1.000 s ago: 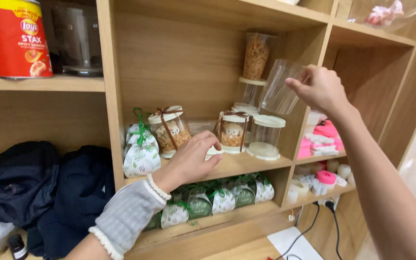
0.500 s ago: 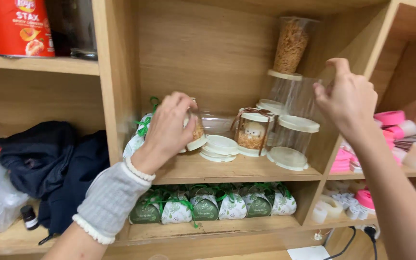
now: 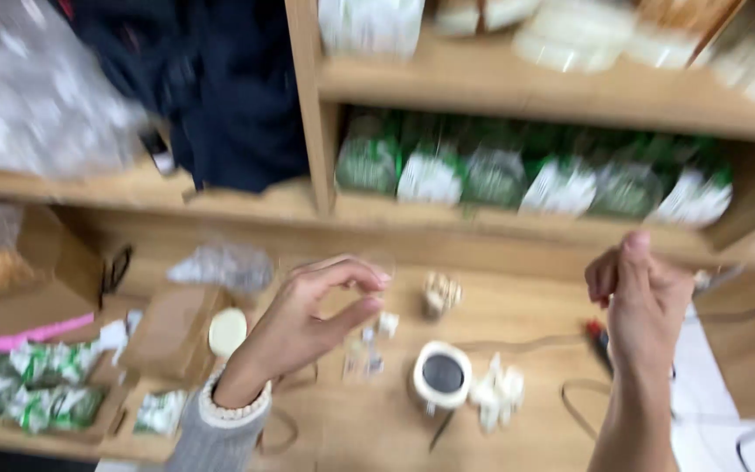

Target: The recorder organizes various small decorative wax pieces and components into plastic cups and jars at a workshop desk.

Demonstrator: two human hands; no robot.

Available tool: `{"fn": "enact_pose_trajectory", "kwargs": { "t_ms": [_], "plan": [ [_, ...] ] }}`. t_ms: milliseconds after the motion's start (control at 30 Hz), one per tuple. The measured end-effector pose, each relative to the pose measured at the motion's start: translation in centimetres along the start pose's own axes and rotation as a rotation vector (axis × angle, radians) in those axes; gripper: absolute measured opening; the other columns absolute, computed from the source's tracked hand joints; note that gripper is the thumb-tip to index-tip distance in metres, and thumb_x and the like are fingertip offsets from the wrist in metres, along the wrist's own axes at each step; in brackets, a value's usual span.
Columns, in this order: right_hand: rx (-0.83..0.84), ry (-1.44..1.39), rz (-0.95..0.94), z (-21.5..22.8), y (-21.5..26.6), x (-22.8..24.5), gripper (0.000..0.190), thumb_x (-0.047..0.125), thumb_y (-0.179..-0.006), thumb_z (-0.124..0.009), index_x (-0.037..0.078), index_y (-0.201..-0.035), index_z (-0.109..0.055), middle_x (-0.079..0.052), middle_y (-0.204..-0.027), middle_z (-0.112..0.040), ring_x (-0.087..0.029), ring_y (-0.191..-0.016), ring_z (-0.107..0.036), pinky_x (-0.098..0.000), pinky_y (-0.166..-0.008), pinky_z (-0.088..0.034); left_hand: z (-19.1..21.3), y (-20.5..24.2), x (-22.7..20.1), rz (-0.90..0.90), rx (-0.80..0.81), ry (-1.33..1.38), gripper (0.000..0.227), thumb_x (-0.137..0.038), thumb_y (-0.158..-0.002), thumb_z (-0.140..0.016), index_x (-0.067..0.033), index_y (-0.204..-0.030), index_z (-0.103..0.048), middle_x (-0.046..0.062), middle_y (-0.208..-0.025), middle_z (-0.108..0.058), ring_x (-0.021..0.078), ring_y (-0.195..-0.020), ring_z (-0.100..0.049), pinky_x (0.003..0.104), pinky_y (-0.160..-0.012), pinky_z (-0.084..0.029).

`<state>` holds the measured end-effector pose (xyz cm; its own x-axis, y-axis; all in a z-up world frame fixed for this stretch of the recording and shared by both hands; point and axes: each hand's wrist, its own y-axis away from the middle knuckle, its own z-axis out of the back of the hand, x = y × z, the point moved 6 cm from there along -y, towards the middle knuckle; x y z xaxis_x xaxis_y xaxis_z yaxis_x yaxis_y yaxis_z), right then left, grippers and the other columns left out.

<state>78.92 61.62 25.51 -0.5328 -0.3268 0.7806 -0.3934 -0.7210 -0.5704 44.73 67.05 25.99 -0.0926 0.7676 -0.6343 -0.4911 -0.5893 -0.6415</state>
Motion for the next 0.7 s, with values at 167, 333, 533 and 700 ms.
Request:
{"fn": "enact_pose_trajectory", "kwargs": {
  "t_ms": [167, 333, 533, 700],
  "plan": [
    [-0.141, -0.037, -0.7, 0.1, 16.7, -17.8, 0.049, 0.043, -0.113, -0.046, 0.003, -0.088, -0.057, -0.005, -0.07, -0.057, -0.011, -0.056, -0.047, -0.0265, -0.048, -0.034, -2.4, 16.0, 12.8, 0.757, 0.04, 0.122, 0.021, -0.021, -0.088, -0.073, -0.0048, -0.101, -0.075, 0.004, -0.086, -0.078, 0.0121, -0.082, -0.071, 0.028, -0.078, -0.056],
    [-0.101, 0.128, -0.98, -3.2, 35.0, -27.8, 0.025, 0.026, -0.099, -0.064, 0.003, -0.109, -0.064, -0.009, -0.092, -0.068, -0.015, -0.07, -0.059, -0.0304, -0.055, -0.046, -1.7, 27.7, 16.7, 1.006, 0.183, 0.137, 0.022, -0.024, -0.088, -0.073, -0.0049, -0.098, -0.075, 0.004, -0.082, -0.077, 0.0127, -0.078, -0.069, 0.03, -0.075, -0.056],
    [-0.049, 0.346, -0.897, -9.2, 36.7, -26.9, 0.031, 0.015, -0.091, -0.069, 0.003, -0.12, -0.07, -0.013, -0.107, -0.073, -0.02, -0.089, -0.069, -0.0352, -0.074, -0.055, 2.9, 33.8, 18.6, 1.058, 0.292, 0.034, 0.022, -0.025, -0.087, -0.072, -0.0062, -0.098, -0.075, 0.002, -0.083, -0.079, 0.0126, -0.08, -0.072, 0.03, -0.077, -0.056],
    [-0.051, 0.4, -0.539, -14.5, 27.5, -24.7, 0.025, 0.009, -0.091, -0.071, 0.002, -0.114, -0.071, -0.013, -0.107, -0.072, -0.023, -0.088, -0.068, -0.0361, -0.077, -0.055, 4.9, 34.4, 18.5, 1.064, 0.297, -0.036, 0.024, -0.025, -0.087, -0.073, -0.0081, -0.104, -0.073, 0.002, -0.084, -0.08, 0.0136, -0.081, -0.074, 0.031, -0.077, -0.055]
  ]
}}
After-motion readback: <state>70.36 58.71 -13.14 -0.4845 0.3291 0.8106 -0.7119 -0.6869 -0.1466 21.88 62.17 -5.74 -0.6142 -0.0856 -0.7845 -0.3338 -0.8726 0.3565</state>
